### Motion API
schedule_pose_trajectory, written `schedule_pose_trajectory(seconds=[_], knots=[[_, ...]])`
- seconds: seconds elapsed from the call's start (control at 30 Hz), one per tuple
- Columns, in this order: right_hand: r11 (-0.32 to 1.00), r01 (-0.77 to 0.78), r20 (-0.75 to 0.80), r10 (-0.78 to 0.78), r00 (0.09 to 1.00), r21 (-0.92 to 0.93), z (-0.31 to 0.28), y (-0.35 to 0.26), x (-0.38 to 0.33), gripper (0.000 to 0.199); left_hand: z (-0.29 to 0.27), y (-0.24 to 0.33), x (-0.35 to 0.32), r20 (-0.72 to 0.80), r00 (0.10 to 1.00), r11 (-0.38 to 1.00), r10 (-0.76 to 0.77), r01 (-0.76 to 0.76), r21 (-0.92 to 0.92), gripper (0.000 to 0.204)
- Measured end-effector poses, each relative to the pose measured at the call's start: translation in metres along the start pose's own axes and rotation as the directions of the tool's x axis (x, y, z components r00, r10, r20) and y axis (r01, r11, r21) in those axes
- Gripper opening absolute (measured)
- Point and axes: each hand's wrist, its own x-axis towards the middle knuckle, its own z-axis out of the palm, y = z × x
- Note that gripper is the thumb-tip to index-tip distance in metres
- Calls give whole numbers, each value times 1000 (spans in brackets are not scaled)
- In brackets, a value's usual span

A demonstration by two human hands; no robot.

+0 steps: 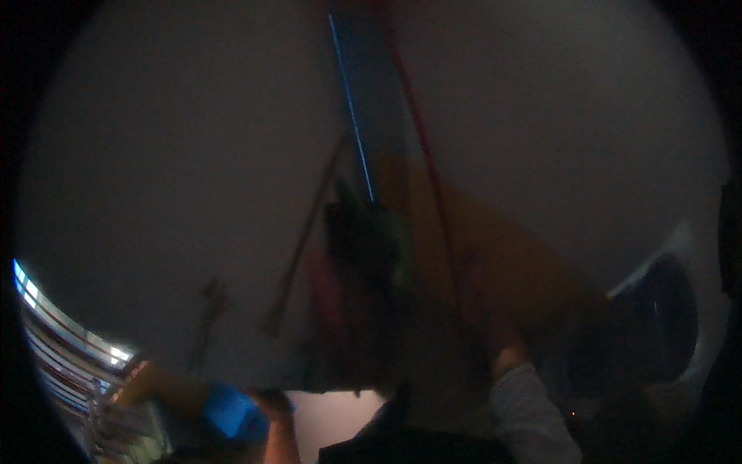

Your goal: The person assembles a red broom by connecting two red plastic handle sections and attaching the brush head. They then move to a sink and wash an orange cloth under running water.

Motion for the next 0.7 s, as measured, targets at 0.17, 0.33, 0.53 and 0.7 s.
schedule_pose_trajectory(seconds=[0.17, 0.33, 0.53, 0.7], knots=[[996, 28, 146, -15, 989, -87, -65, 17, -160, 71, 40, 2, -106, 172, 883, 886, -438, 456, -83, 77], [866, 464, 485, -331, 810, -184, -120, 3, -265, 73, 115, 5, -174, 689, 683, 953, -243, 37, 300, 76], [893, -448, 313, 414, 855, 42, -123, 21, -279, 62, 114, -8, -160, 738, 548, 904, -393, 86, 418, 67], [892, -388, 50, 387, 921, 232, -147, 66, -236, 45, 55, -48, -120, 653, 461, 728, -601, -23, 685, 60]])
